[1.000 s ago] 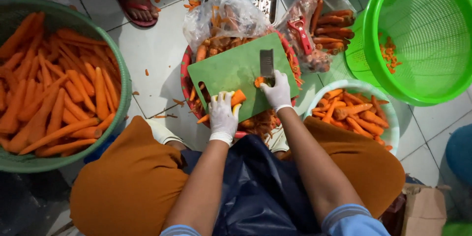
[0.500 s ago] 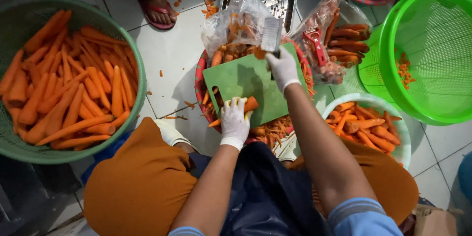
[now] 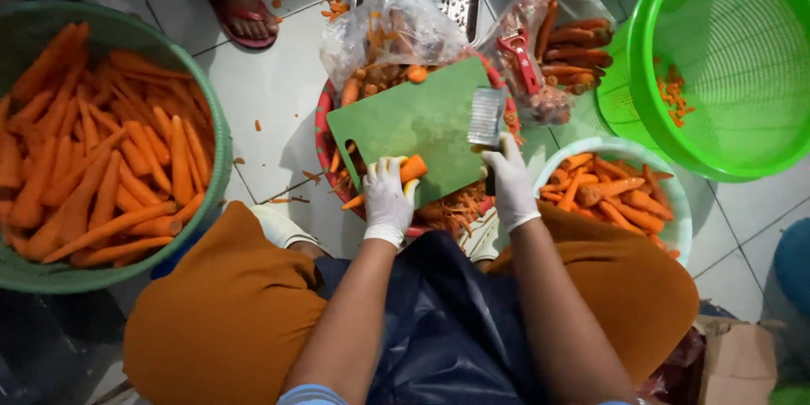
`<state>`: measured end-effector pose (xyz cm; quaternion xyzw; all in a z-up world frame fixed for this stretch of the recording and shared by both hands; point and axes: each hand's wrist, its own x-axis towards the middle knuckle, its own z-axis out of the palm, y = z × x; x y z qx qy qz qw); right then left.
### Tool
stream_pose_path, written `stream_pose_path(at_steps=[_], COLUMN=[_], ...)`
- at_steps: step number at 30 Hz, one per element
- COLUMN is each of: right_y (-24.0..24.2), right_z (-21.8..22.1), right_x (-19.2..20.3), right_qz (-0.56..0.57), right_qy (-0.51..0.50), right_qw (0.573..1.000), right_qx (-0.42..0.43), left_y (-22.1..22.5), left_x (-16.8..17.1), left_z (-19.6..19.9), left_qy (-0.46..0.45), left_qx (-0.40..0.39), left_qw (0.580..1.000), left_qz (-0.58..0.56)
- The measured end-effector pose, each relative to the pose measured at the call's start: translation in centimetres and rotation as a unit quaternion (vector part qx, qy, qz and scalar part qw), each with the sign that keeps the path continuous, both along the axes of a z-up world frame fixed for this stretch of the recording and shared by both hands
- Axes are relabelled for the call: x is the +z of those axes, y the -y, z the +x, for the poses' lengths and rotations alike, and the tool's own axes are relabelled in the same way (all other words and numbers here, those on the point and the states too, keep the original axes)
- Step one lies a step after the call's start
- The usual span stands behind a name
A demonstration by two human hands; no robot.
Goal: Slicing whole carrots into wavy rounds using a manual slicer on a green cutting board.
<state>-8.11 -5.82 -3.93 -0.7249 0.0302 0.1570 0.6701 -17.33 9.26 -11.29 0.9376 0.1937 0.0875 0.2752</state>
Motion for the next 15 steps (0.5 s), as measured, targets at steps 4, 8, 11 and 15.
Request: stream_pose_path(at_steps=[4,8,11,15], right_y=[0.6,0.1,0.1,0.1], right_z=[-0.4,-1.4,-1.6,-2.0], right_x=[-0.6,1.1,1.8,0.0], right_qz=[-0.069,-0.068,-0.127,-0.258], right_qy=[-0.015,-0.003,0.023,0.060], right_qw=[0.997,0.998,0.991,0.961], right_qx=[-0.019,-0.003,0.030,0.078], left_y=[0.2,-0.1,-0.1,0.0], left_x=[-0.8,-1.4,-0.8,-1.4], left_z=[0.1,0.4,0.2,0.1], left_qy=[-0.027,-0.035,-0.040,-0.044], left_qx=[-0.008,-0.002,0.003,-0.001], left_qw=[0.998,0.999,0.999,0.998], left_qz=[0.050,0.020,0.024,0.052])
